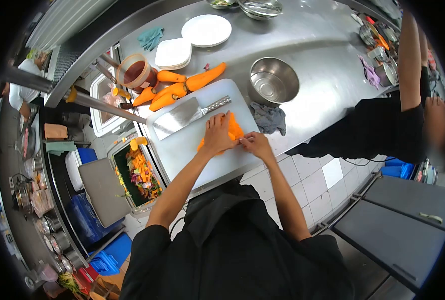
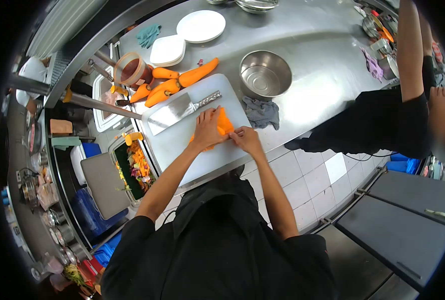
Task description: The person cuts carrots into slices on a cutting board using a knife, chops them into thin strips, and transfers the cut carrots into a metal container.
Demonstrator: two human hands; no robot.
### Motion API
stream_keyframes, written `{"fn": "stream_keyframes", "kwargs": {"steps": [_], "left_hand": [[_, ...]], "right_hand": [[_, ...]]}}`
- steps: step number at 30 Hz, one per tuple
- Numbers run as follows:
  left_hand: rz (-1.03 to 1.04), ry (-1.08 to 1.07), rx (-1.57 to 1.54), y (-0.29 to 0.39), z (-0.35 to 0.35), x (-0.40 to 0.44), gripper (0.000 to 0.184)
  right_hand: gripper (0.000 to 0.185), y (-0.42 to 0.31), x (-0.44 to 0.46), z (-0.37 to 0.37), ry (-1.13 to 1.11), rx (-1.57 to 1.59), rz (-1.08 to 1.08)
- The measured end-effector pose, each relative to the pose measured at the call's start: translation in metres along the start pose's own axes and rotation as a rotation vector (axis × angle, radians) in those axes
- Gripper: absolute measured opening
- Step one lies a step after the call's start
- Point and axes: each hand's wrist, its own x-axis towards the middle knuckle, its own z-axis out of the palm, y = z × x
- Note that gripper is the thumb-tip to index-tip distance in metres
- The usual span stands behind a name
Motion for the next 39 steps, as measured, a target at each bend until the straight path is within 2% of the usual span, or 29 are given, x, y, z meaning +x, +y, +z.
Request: {"fn": "stream_keyframes", "kwargs": {"steps": [2, 4, 5, 7, 11, 13, 14, 16, 19, 23, 25, 26, 28, 29, 31, 34, 35, 37, 39], "left_hand": [[0.053, -0.009, 0.016, 0.0, -0.001, 0.004, 0.102], [0.039, -0.078, -0.073, 0.0, -0.006, 0.004, 0.086], [0.046, -0.083, -0.06, 0.001, -0.008, 0.004, 0.086], [0.022, -0.13, -0.151, 0.004, -0.008, 0.004, 0.072], [0.028, -0.102, -0.121, 0.008, -0.007, -0.001, 0.064], [0.038, -0.118, -0.206, 0.01, -0.007, -0.002, 0.06], [0.037, -0.115, -0.205, 0.012, -0.006, -0.002, 0.06], [-0.031, -0.048, -0.257, 0.013, -0.003, -0.006, 0.057], [-0.015, 0.005, -0.223, 0.015, 0.001, -0.007, 0.056], [-0.021, 0.013, -0.091, 0.024, -0.006, -0.01, 0.053], [-0.037, 0.02, -0.116, 0.021, -0.005, -0.009, 0.05], [-0.039, 0.02, -0.118, 0.02, -0.005, -0.009, 0.05], [-0.025, 0.009, -0.146, 0.013, 0.002, -0.007, 0.049], [-0.024, 0.01, -0.145, 0.011, 0.005, -0.007, 0.049], [-0.056, 0.024, -0.171, 0.011, 0.008, -0.007, 0.052], [-0.06, 0.006, -0.169, 0.012, 0.001, -0.009, 0.058], [-0.059, 0.005, -0.168, 0.012, -0.004, -0.011, 0.058], [-0.101, 0.058, 0.006, 0.014, -0.011, -0.02, 0.064], [-0.119, 0.061, -0.002, 0.015, -0.011, -0.031, 0.065]], "right_hand": [[0.03, 0.0, 0.004, 0.014, 0.097, -0.025, -0.047], [0.025, -0.002, 0.008, 0.021, 0.216, -0.021, -0.089], [0.025, -0.003, 0.012, 0.02, 0.219, -0.006, -0.091], [0.021, 0.0, 0.025, 0.013, 0.186, -0.037, -0.188], [0.019, -0.005, 0.053, -0.002, 0.102, -0.045, -0.261], [0.019, -0.012, 0.064, -0.008, 0.029, -0.042, -0.31], [0.019, -0.016, 0.069, -0.011, 0.027, -0.043, -0.313], [0.02, -0.021, 0.076, -0.012, -0.133, -0.097, -0.293], [0.021, -0.025, 0.074, -0.015, -0.194, -0.095, -0.25], [0.022, -0.034, 0.055, -0.015, -0.15, -0.206, -0.243], [0.023, -0.038, 0.049, -0.017, -0.221, -0.027, 0.048], [0.023, -0.035, 0.048, -0.016, -0.222, -0.029, 0.049], [0.024, -0.025, 0.049, -0.012, -0.24, 0.279, 0.052], [0.024, -0.021, 0.051, -0.009, -0.239, 0.279, 0.05], [0.027, -0.017, 0.052, -0.003, -0.076, -0.004, -0.241], [0.03, -0.017, 0.06, 0.003, -0.024, -0.036, -0.336], [0.03, -0.017, 0.06, 0.002, -0.024, -0.034, -0.336], [0.032, -0.03, 0.052, -0.003, -0.055, -0.109, -0.191], [0.033, -0.031, 0.045, 0.006, -0.013, -0.151, -0.165]]}}
